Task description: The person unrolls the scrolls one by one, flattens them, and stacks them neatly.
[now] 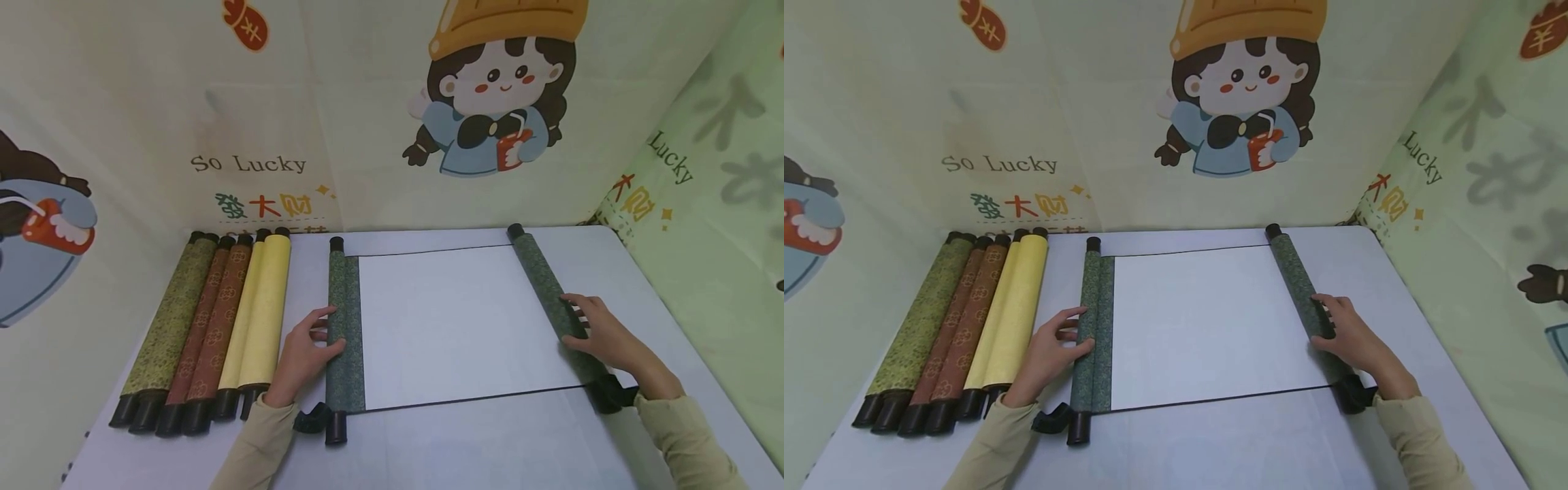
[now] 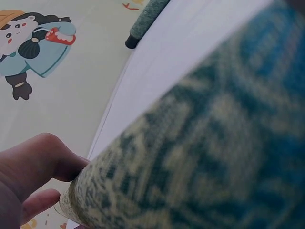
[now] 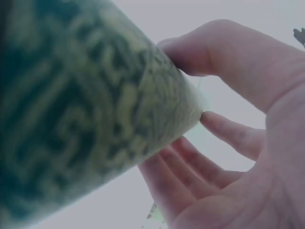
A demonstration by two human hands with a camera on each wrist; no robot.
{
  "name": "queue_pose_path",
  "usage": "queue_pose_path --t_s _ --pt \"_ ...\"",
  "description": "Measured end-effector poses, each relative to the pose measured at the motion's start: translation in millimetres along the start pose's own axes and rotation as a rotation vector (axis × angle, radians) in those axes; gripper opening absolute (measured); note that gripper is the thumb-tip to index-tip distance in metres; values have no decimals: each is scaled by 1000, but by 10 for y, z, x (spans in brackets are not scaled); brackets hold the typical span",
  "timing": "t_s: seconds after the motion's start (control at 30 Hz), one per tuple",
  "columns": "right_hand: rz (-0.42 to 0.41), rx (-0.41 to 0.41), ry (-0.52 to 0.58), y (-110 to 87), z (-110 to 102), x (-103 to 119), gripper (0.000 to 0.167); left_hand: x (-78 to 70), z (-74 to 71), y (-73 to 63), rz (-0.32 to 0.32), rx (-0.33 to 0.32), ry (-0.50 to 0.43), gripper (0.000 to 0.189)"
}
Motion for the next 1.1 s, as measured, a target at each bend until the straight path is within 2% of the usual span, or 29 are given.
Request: queue_pose_path --t_s 0.33,0.63,0.83,1.1 --pt "59 7 -24 71 -55 -77 78 -35 -7 1 9 2 9 62" --pt "59 -9 -105 55 -47 -168 79 -14 -20 -6 -1 4 17 63" --pt "52 -12 -107 62 -48 -214 79 4 -38 -4 0 7 10 63" --pt "81 -23 -175 91 -110 -342 77 24 -57 12 3 1 5 63"
Point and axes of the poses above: each hand's wrist, its own y-axis towards the middle knuckle, its own z-axis out of the palm, x = y × z, the point moved 4 cm from there along y, towards the middle knuckle, and after that the axes turned 15 degrees about -x, right-handed, at the moved point
